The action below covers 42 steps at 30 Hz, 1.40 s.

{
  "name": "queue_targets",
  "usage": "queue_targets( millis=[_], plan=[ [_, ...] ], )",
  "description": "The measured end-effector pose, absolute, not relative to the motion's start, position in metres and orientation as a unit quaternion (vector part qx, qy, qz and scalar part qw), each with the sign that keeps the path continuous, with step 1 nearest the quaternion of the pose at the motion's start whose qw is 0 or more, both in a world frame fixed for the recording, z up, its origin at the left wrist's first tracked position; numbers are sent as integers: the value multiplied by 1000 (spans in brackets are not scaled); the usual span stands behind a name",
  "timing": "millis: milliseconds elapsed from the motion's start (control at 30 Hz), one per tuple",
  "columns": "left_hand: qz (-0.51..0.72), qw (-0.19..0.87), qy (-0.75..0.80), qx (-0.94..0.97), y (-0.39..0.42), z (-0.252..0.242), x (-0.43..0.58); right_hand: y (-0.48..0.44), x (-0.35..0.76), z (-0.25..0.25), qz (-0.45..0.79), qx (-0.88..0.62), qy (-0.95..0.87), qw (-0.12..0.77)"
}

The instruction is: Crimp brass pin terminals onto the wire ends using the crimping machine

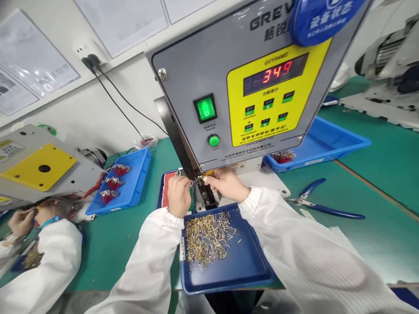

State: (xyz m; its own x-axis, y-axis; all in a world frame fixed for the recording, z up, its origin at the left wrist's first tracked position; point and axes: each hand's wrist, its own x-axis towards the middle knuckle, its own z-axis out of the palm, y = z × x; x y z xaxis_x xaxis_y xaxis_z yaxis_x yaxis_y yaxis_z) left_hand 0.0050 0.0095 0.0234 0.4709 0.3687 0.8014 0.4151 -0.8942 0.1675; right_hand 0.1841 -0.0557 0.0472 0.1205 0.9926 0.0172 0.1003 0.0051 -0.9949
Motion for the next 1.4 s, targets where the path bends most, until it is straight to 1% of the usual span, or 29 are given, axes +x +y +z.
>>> queue_targets(
  millis=[933,1100,1233,1400],
  plan=[
    [-454,35,-220,-863,10,24,5,-55,186,43,430,-569,-511,481],
    [-455,31,-220,-863,10,23,5,-55,184,45,433,-559,-508,491],
    [-459,36,-230,-857,9,24,5,-55,182,44,409,-557,-515,508],
    [-472,32,-237,-848,8,24,4,-54,178,35,345,-569,-521,535]
  ],
)
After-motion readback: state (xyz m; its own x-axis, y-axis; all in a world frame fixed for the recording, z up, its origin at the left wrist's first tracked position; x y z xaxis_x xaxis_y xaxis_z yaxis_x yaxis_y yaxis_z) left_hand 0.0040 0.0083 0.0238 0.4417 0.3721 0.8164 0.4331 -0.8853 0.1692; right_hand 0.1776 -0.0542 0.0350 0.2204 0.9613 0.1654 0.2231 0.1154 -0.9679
